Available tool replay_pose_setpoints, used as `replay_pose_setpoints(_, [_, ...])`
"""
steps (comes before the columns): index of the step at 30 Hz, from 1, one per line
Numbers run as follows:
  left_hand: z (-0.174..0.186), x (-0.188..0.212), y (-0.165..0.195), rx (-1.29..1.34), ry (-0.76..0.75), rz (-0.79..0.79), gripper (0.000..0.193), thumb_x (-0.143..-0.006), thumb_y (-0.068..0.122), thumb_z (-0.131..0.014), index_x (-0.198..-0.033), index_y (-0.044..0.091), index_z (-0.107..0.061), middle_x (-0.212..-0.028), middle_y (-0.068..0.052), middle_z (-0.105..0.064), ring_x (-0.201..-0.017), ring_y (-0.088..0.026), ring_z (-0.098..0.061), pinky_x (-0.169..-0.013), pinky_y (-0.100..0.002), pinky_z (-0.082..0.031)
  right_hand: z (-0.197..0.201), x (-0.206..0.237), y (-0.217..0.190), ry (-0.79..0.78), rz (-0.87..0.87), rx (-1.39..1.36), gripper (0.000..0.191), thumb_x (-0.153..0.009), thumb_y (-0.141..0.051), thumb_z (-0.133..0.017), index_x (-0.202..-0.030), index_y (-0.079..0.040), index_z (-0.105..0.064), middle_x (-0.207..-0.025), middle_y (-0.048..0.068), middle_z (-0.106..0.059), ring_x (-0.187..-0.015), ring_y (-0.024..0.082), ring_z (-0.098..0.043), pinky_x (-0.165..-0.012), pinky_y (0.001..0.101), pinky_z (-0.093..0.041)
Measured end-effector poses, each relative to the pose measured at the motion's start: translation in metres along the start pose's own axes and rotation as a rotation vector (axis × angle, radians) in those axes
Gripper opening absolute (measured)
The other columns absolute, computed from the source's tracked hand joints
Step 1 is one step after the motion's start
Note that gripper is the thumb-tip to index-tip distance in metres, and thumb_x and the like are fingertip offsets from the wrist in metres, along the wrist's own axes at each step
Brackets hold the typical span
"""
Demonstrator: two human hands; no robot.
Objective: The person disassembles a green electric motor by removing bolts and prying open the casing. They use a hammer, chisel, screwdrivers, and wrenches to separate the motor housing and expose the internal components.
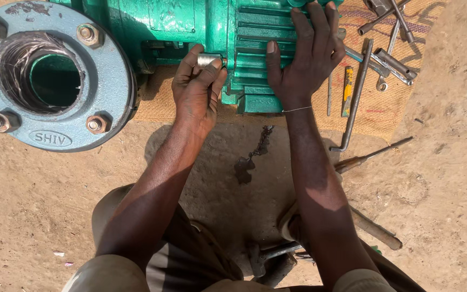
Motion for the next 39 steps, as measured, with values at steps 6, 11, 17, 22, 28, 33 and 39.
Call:
replay_pose_setpoints(6, [-0.006,-0.002,0.006,-0.139,0.045,0.004,0.029,-0.097,0.015,-0.083,-0.103,0.004,-0.057,-0.083,-0.007,-0.062,-0.068,-0.01,-0.064,-0.06,-0.025,-0.064,0.003,-0.005,-0.004,-0.056,-0.035,-0.023,0.052,-0.11,-0.054,-0.057,-0.146,-0.017,-0.058,-0.156,0.005,-0.052,-0.156,0.029,-0.037,-0.113,0.0464,-0.03])
replay_pose_setpoints(11, [0.003,-0.006,-0.004,-0.037,0.014,0.015,0.04,-0.076,0.005,-0.083,-0.107,0.014,-0.06,-0.094,-0.003,-0.067,-0.083,-0.007,-0.073,-0.071,-0.019,-0.067,0.007,-0.008,-0.008,-0.052,-0.037,-0.019,0.051,-0.11,-0.053,-0.057,-0.145,-0.017,-0.059,-0.156,0.006,-0.053,-0.155,0.03,-0.038,-0.113,0.0476,-0.029])
replay_pose_setpoints(17, [0.007,-0.013,0.0,-0.017,-0.053,-0.121,0.029,-0.1,0.01,-0.08,-0.099,0.006,-0.052,-0.092,-0.01,-0.061,-0.085,-0.017,-0.07,-0.07,-0.031,-0.068,0.002,-0.006,-0.005,-0.055,-0.047,-0.004,0.05,-0.11,-0.054,-0.056,-0.144,-0.017,-0.059,-0.154,0.005,-0.054,-0.154,0.029,-0.039,-0.113,0.0479,-0.029])
replay_pose_setpoints(22, [0.003,-0.004,-0.004,0.081,-0.029,-0.002,0.033,-0.079,0.005,-0.081,-0.107,0.013,-0.066,-0.094,-0.005,-0.071,-0.084,-0.008,-0.076,-0.07,-0.017,-0.067,-0.002,-0.002,-0.001,-0.028,-0.031,0.026,0.049,-0.111,-0.055,-0.052,-0.144,-0.019,-0.059,-0.153,0.004,-0.054,-0.155,0.028,-0.036,-0.116,0.0492,-0.028])
replay_pose_setpoints(28, [0.007,-0.007,-0.008,-0.016,-0.018,0.056,0.019,-0.108,0.017,-0.077,-0.105,0.002,-0.065,-0.09,-0.01,-0.066,-0.08,-0.015,-0.069,-0.065,-0.026,-0.065,-0.006,0.0,0.003,-0.047,-0.041,0.028,0.051,-0.111,-0.057,-0.05,-0.144,-0.02,-0.059,-0.153,0.004,-0.053,-0.156,0.026,-0.034,-0.116,0.05,-0.027])
replay_pose_setpoints(33, [0.017,-0.011,-0.008,-0.047,0.013,-0.021,0.014,-0.088,0.009,-0.077,-0.1,0.01,-0.07,-0.089,-0.002,-0.072,-0.085,-0.007,-0.073,-0.068,-0.019,-0.064,-0.004,0.0,0.001,-0.037,-0.041,-0.004,0.051,-0.111,-0.057,-0.051,-0.145,-0.02,-0.058,-0.154,0.004,-0.053,-0.155,0.027,-0.036,-0.116,0.0495,-0.029])
replay_pose_setpoints(39, [0.008,-0.012,-0.011,-0.002,-0.074,-0.039,0.016,-0.094,0.019,-0.077,-0.103,0.01,-0.068,-0.087,-0.003,-0.065,-0.082,-0.01,-0.07,-0.072,-0.026,-0.069,-0.002,-0.002,-0.001,-0.031,-0.041,0.012,0.051,-0.111,-0.057,-0.052,-0.144,-0.018,-0.059,-0.154,0.005,-0.054,-0.155,0.029,-0.038,-0.116,0.0504,-0.029])
Point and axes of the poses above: each hand's wrist, its own x-axis away from the middle knuckle, its own z-axis out of the back of the hand, y = z × x, the point moved 7 cm from there along -x, towards the middle knuckle
